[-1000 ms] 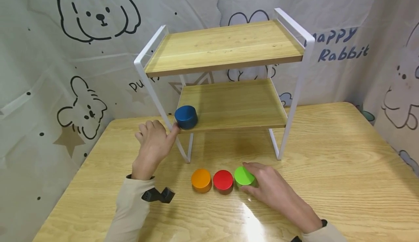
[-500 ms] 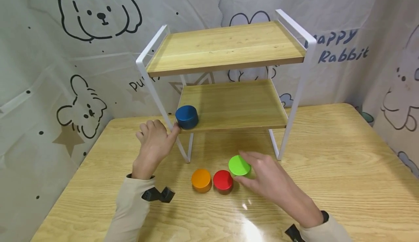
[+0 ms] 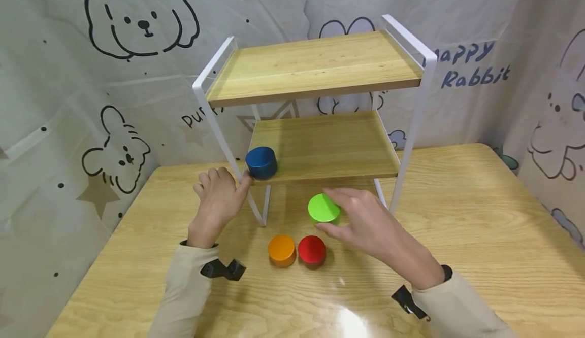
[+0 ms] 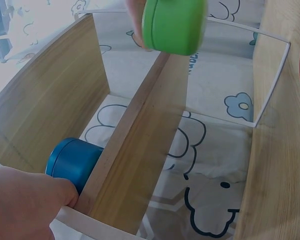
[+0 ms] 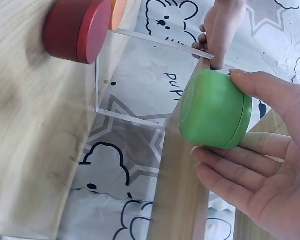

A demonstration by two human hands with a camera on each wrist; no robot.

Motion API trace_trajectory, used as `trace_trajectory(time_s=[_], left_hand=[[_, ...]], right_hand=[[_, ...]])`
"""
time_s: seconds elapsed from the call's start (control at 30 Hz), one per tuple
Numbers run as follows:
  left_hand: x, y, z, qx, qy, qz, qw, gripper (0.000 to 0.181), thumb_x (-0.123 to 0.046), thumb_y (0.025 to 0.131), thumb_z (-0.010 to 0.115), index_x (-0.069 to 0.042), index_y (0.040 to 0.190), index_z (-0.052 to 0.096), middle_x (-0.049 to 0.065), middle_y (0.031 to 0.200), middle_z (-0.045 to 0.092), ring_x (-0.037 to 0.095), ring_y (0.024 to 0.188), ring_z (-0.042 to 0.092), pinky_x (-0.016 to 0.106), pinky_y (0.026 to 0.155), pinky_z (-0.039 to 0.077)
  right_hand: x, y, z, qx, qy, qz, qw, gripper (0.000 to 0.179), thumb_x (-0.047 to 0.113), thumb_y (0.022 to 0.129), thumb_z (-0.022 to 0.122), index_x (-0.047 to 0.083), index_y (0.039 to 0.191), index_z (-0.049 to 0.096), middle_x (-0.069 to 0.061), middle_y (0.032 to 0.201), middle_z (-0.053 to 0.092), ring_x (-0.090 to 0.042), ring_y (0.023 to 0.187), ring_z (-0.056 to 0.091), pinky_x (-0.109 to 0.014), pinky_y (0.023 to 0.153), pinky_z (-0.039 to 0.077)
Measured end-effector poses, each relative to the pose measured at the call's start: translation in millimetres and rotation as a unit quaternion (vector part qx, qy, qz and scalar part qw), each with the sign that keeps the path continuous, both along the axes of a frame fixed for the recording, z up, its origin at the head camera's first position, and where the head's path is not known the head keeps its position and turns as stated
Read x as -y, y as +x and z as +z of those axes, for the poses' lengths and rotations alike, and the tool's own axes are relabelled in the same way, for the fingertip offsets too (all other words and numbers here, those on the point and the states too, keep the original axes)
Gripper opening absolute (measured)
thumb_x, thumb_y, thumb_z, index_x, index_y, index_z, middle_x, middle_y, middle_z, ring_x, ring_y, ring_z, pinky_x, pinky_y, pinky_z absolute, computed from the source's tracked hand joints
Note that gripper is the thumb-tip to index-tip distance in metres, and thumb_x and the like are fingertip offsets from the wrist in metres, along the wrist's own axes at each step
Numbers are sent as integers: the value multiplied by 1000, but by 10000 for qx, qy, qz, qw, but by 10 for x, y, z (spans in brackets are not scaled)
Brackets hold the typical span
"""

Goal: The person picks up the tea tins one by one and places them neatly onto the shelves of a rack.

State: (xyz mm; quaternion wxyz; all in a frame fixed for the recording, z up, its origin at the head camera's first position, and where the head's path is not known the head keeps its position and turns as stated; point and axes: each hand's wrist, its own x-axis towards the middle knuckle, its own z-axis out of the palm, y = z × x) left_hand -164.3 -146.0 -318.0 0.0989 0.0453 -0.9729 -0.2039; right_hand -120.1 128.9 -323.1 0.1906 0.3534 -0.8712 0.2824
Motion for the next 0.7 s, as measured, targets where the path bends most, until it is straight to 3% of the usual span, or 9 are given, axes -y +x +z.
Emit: trace_trajectory(time_s=[0.27, 0.57, 0.7], left_hand=[[3, -8, -2, -5, -2, 1, 10000, 54, -49, 95, 36, 4, 89, 46, 19, 89, 39, 38, 90, 32, 48, 79, 21], [-2, -10, 8, -50, 8, -7, 10000, 54, -48, 95, 36, 5, 89, 47, 19, 89, 39, 38, 89, 32, 47, 78, 20], [-8, -6, 8, -53, 25, 6, 10000, 55, -48, 95, 36, 6, 90, 47, 19, 89, 39, 38, 90, 33, 48, 79, 21]], right_hand=[[25, -61, 174, -36, 189, -6, 9998, 58, 18, 72, 84, -9, 119, 62, -22, 110, 67, -33, 92, 68, -33, 70, 56], [90, -76, 357, 95, 72, -285, 9995, 48, 17, 75, 82, -6, 113, 66, -17, 102, 70, -22, 80, 67, -29, 63, 54], [131, -131, 414, 38, 80, -293, 9995, 48, 19, 75, 82, -6, 113, 66, -17, 103, 70, -24, 82, 68, -31, 64, 54]])
